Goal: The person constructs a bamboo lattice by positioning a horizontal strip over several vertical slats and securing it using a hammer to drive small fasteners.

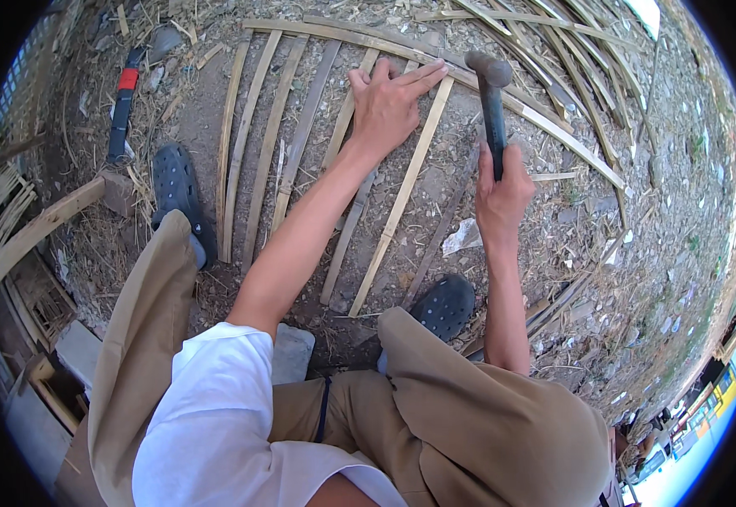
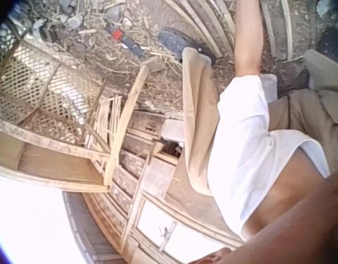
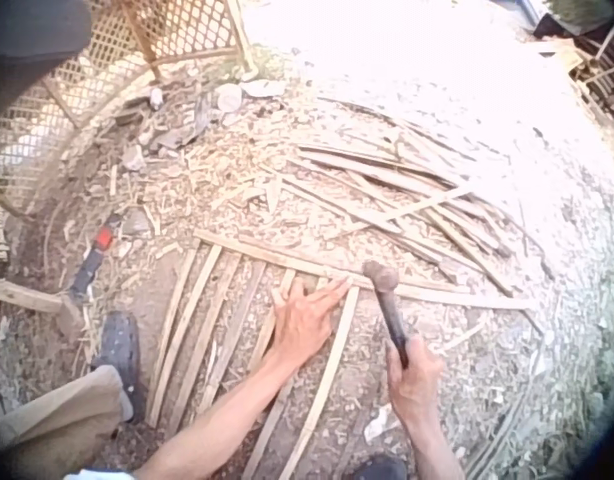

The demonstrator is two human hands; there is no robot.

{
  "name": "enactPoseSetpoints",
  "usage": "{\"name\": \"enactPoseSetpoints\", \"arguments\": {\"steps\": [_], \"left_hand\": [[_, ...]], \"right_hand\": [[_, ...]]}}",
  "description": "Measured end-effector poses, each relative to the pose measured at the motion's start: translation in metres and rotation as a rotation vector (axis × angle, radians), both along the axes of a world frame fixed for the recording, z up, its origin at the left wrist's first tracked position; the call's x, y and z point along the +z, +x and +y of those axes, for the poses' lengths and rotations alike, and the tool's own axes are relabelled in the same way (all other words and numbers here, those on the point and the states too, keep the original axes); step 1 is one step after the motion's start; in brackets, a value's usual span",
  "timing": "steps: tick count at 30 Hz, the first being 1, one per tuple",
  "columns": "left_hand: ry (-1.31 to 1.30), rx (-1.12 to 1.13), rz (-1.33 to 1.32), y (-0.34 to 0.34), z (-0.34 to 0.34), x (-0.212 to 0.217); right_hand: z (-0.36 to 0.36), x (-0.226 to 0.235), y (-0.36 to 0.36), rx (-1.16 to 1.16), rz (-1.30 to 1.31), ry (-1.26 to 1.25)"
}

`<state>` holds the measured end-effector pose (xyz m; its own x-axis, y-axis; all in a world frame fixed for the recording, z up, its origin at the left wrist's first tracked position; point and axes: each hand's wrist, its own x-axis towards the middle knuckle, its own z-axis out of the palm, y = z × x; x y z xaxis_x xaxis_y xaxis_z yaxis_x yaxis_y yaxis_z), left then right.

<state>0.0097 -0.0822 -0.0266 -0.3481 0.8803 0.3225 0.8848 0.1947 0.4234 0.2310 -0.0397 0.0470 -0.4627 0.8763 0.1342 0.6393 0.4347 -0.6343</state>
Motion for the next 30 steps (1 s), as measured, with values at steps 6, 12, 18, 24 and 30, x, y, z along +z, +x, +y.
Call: {"name": "enactPoseSetpoints", "arguments": {"steps": [6, 12, 18, 24, 30], "left_hand": [[0.013, -0.003, 0.004, 0.001, -0.001, 0.001], [0.018, -0.009, -0.018, 0.001, -0.001, 0.002], [0.005, 0.000, 0.002, 0.000, -0.001, 0.001], [0.005, -0.001, -0.021, 0.002, -0.001, 0.002], [0.002, 0.004, -0.004, 0.001, -0.001, 0.001]], "right_hand": [[0.003, 0.008, 0.002, -0.037, -0.006, 0.022], [0.014, 0.005, 0.000, 0.029, -0.018, 0.073], [0.009, 0.009, -0.004, 0.023, -0.009, 0.087], [0.005, 0.018, -0.005, 0.037, -0.029, 0.064], [0.008, 0.015, -0.002, 0.064, -0.033, 0.019]]}}
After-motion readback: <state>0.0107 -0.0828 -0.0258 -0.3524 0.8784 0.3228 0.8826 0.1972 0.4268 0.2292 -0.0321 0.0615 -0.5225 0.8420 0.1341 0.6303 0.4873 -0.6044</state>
